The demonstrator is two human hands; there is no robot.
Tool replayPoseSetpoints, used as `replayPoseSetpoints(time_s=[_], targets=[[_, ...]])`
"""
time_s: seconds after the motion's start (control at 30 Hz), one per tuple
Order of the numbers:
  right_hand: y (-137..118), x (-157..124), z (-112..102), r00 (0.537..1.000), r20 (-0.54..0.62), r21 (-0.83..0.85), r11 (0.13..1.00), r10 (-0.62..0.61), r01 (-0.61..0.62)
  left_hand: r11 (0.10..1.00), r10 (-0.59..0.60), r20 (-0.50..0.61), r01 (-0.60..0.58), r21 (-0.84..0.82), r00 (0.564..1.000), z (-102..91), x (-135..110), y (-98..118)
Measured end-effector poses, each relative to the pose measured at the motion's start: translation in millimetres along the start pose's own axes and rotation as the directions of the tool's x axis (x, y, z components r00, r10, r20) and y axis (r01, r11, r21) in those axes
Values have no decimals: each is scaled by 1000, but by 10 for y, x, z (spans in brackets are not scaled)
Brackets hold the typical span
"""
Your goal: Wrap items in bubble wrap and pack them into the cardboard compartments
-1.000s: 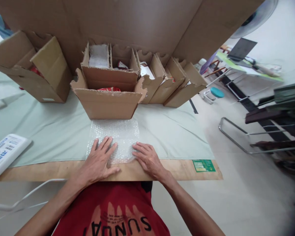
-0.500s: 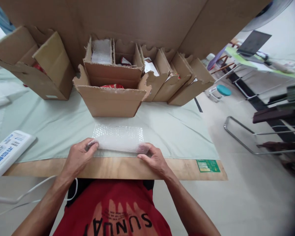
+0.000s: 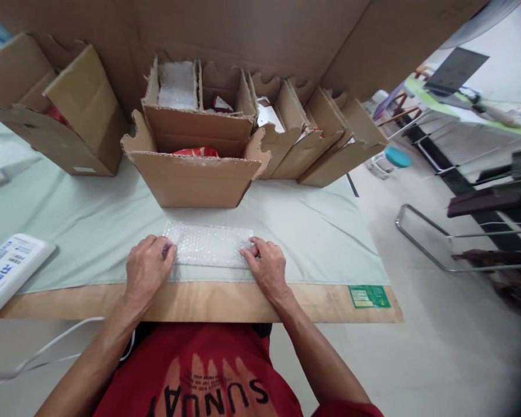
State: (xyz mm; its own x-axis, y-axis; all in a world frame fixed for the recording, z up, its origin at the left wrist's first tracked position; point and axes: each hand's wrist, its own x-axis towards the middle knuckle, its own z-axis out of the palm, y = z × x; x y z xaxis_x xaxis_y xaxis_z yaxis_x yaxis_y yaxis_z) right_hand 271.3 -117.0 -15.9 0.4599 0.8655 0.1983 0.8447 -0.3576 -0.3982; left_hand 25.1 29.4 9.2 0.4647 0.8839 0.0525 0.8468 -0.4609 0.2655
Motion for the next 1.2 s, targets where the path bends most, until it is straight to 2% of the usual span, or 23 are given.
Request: replayPoseSetpoints(time_s=[0.13,0.23,0.33,0.47,0.53,0.6,0.7,0.77,0.87,0.97,1.03,1.07,1.1,1.13,1.2], targets=[[-24,118,-141,995,96,-109,993,-34,45,998,-52,-23,52,25,998,-66,5,8],[-87,333,-231,981,187,-138,988,-47,74,990,-125,78,119,77,989,-133,66,22],[-149,562,-259,959,282,-133,990,-9,48,976,-206,212,185,116,955,-176,140,33],[-175,648,-307,920,393,-41,998,-18,37,979,-199,264,179,97,944,-208,157,10],[-175,538,-374,919,393,57,998,-26,4,989,-143,211,130,74,967,-241,148,0],[-189,329,-445,925,378,190,981,-28,-48,994,-80,86,73,80,993,-286,174,26],[-278,-97,-470,922,385,398,910,-47,-120,996,19,-90,-10,94,996,-310,320,171],[-377,-377,-410,914,403,475,865,-52,-160,994,84,-128,-74,81,988,-257,454,319],[-523,-665,-277,913,408,479,853,-5,-209,985,164,-131,-156,72,978,-92,546,505],[-600,-754,-211,921,390,481,850,13,-216,959,275,-217,-283,-5,937,42,341,519],[-603,-747,-214,921,390,518,828,-5,-215,891,387,-281,-435,-132,878,46,59,419],[-595,-737,-221,918,396,537,813,-5,-227,829,453,-281,-516,-216,846,22,-96,347],[-583,-726,-229,914,407,558,791,4,-251,758,515,-250,-572,-315,820,-13,-243,267],[-571,-717,-235,906,424,584,759,18,-288,706,548,-199,-576,-411,813,-52,-375,187],[-559,-696,-239,882,469,665,636,51,-391,662,583,-67,-521,-539,810,-120,-567,45]])
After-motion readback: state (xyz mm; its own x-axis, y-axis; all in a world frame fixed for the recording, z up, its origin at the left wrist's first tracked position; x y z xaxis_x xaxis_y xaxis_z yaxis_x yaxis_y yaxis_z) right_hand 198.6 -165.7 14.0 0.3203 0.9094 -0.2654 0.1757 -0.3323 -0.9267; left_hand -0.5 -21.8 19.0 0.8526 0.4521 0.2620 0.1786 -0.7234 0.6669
